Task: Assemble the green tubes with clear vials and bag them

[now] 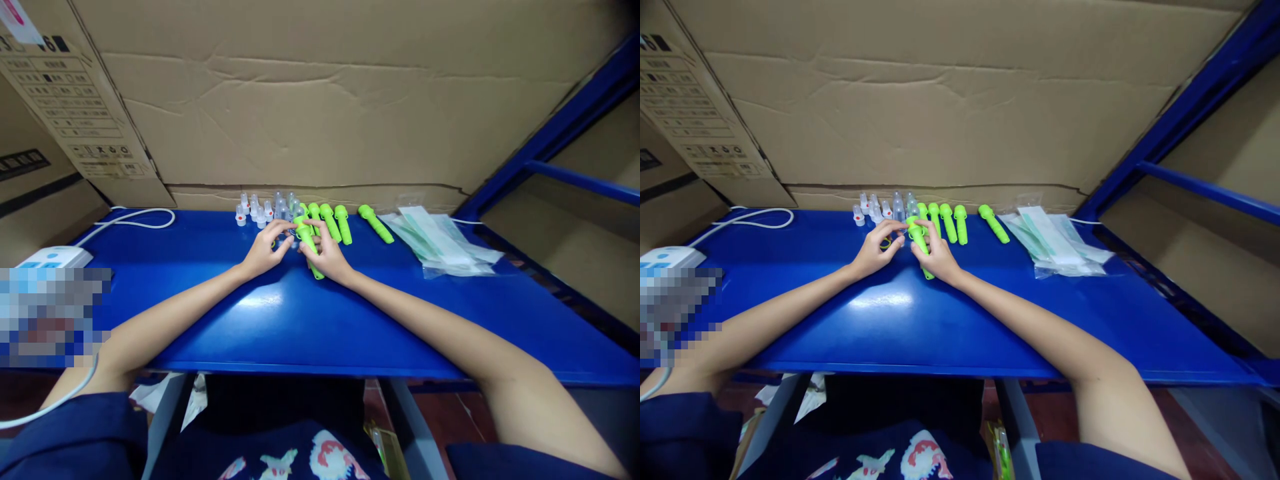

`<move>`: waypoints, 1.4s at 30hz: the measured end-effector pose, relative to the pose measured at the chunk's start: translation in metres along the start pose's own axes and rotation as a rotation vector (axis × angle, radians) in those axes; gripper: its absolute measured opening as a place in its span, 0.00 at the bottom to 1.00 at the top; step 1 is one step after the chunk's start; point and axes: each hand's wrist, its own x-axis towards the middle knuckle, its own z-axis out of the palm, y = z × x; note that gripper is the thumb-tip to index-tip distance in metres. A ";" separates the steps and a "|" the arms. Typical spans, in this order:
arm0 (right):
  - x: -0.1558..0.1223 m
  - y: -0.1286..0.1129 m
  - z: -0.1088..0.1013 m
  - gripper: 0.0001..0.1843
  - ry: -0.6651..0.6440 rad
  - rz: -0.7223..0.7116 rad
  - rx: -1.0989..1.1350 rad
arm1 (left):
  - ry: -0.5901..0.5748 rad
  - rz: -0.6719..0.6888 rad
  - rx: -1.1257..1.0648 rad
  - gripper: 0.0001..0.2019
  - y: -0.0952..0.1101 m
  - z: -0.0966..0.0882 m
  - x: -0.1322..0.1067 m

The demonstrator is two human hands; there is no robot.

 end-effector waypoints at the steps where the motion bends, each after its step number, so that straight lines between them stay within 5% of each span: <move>1: 0.000 0.000 0.000 0.28 0.001 0.005 0.011 | -0.002 -0.003 -0.007 0.13 0.000 0.000 0.000; 12: 0.002 0.002 0.000 0.26 -0.025 0.024 0.065 | -0.016 -0.029 -0.039 0.13 0.000 -0.001 0.001; 20: 0.005 0.001 0.002 0.43 -0.059 0.101 0.227 | 0.012 -0.065 -0.070 0.14 -0.006 0.003 -0.001; 42: 0.008 0.004 0.000 0.22 -0.179 0.205 0.236 | -0.015 -0.026 -0.094 0.12 -0.006 0.000 0.000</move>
